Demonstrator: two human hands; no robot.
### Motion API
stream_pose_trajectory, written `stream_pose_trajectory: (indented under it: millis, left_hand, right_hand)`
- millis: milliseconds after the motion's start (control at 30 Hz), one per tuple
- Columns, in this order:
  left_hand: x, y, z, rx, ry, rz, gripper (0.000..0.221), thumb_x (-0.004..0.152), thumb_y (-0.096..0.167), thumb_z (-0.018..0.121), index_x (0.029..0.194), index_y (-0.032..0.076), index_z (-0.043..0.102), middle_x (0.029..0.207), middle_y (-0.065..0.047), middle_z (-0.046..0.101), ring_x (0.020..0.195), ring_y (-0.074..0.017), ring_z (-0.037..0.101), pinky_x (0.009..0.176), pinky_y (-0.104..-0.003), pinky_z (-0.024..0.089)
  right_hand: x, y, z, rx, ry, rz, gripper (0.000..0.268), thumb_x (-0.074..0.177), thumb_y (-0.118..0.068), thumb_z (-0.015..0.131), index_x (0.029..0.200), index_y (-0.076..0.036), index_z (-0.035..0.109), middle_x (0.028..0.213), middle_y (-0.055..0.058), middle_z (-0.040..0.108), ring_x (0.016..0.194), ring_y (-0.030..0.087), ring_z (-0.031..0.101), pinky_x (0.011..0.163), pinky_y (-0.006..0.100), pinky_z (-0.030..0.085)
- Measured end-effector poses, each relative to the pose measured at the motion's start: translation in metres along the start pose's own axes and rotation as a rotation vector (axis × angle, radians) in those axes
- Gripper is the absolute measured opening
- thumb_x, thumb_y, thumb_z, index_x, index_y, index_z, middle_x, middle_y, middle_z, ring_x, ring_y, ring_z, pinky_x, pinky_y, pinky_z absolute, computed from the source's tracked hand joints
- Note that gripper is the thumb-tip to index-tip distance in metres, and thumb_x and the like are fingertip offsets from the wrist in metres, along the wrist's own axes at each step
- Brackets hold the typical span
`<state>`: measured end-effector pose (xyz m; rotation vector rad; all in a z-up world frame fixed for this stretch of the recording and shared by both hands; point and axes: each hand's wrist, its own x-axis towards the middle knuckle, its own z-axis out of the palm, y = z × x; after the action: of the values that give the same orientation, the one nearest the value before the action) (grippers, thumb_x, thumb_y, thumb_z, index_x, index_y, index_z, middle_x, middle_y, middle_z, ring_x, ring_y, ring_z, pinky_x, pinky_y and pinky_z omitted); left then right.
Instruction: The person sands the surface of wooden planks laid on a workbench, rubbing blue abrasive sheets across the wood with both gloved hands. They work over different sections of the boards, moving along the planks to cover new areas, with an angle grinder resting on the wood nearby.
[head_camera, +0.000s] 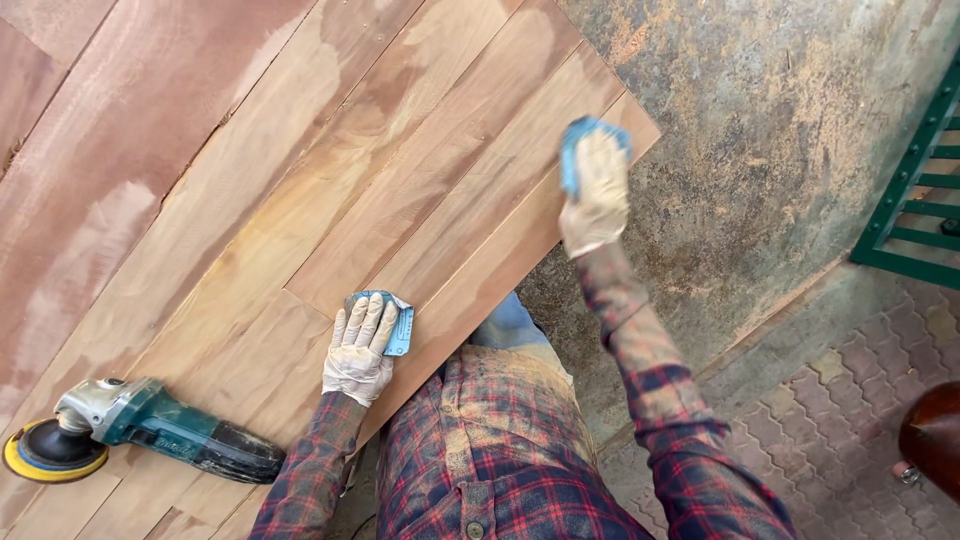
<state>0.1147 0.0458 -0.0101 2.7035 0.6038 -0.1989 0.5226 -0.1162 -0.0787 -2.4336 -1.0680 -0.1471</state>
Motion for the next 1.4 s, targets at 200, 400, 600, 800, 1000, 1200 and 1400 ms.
stream_pose_trajectory:
  millis: [200,400,600,800,1000,1200,1400]
  left_hand:
    - [-0.005,-0.001,0.005,-0.014,0.017,-0.005,0.072,0.077,0.016,0.069,0.148,0.019,0.052,0.153,-0.011,0.051,0.144,-0.0319,0.046,0.120,-0.059,0.034]
    - [-0.003,0.001,0.002,0.015,-0.032,-0.036,0.075,0.074,0.014,0.068,0.147,0.019,0.054,0.153,-0.010,0.053,0.144,-0.0309,0.047,0.120,-0.059,0.034]
    - [-0.003,-0.001,0.003,-0.015,0.005,-0.011,0.074,0.075,0.015,0.069,0.147,0.018,0.053,0.153,-0.011,0.052,0.144,-0.0323,0.047,0.119,-0.060,0.034]
    - [0.001,0.000,-0.001,-0.042,0.022,-0.002,0.077,0.073,0.014,0.068,0.148,0.017,0.052,0.155,-0.012,0.050,0.145,-0.0334,0.045,0.119,-0.060,0.034]
    - [0.002,0.002,-0.002,-0.045,0.046,0.015,0.072,0.080,0.016,0.070,0.150,0.015,0.051,0.157,-0.012,0.048,0.147,-0.0330,0.043,0.121,-0.058,0.031]
    - [-0.002,0.002,0.000,-0.024,0.039,0.011,0.073,0.081,0.012,0.067,0.152,0.016,0.049,0.159,-0.011,0.047,0.149,-0.0314,0.041,0.123,-0.057,0.031]
    - [0.000,0.004,-0.005,-0.018,0.056,0.006,0.073,0.081,0.013,0.066,0.152,0.017,0.049,0.158,-0.011,0.047,0.148,-0.0311,0.042,0.123,-0.055,0.031]
  right_hand:
    - [-0.011,-0.020,-0.041,0.143,-0.222,-0.226,0.053,0.089,-0.002,0.065,0.142,-0.006,0.062,0.149,0.016,0.058,0.142,0.034,0.052,0.125,0.049,0.037]
    - [0.023,0.013,-0.031,0.078,-0.010,0.088,0.056,0.090,0.001,0.064,0.146,0.002,0.058,0.151,0.023,0.056,0.144,0.040,0.049,0.125,0.052,0.032]
    - [-0.038,-0.033,-0.037,0.187,-0.096,-0.073,0.048,0.093,-0.001,0.073,0.140,-0.008,0.064,0.145,0.015,0.061,0.140,0.036,0.053,0.124,0.047,0.040]
    - [0.029,0.046,-0.017,0.054,0.038,0.166,0.061,0.086,0.010,0.071,0.145,-0.001,0.061,0.151,0.020,0.058,0.144,0.040,0.051,0.126,0.045,0.037]
    - [-0.075,-0.122,-0.040,0.309,-0.189,-0.170,0.058,0.083,0.000,0.068,0.140,-0.002,0.060,0.144,0.018,0.061,0.138,0.036,0.054,0.122,0.050,0.040]
    - [-0.022,0.034,0.011,0.083,-0.238,0.440,0.041,0.105,-0.009,0.066,0.145,-0.009,0.060,0.136,0.021,0.064,0.113,0.037,0.068,0.104,0.040,0.054]
    - [-0.019,-0.033,-0.007,0.111,0.021,0.100,0.064,0.082,0.006,0.071,0.145,0.001,0.059,0.148,0.024,0.057,0.141,0.039,0.051,0.124,0.046,0.034]
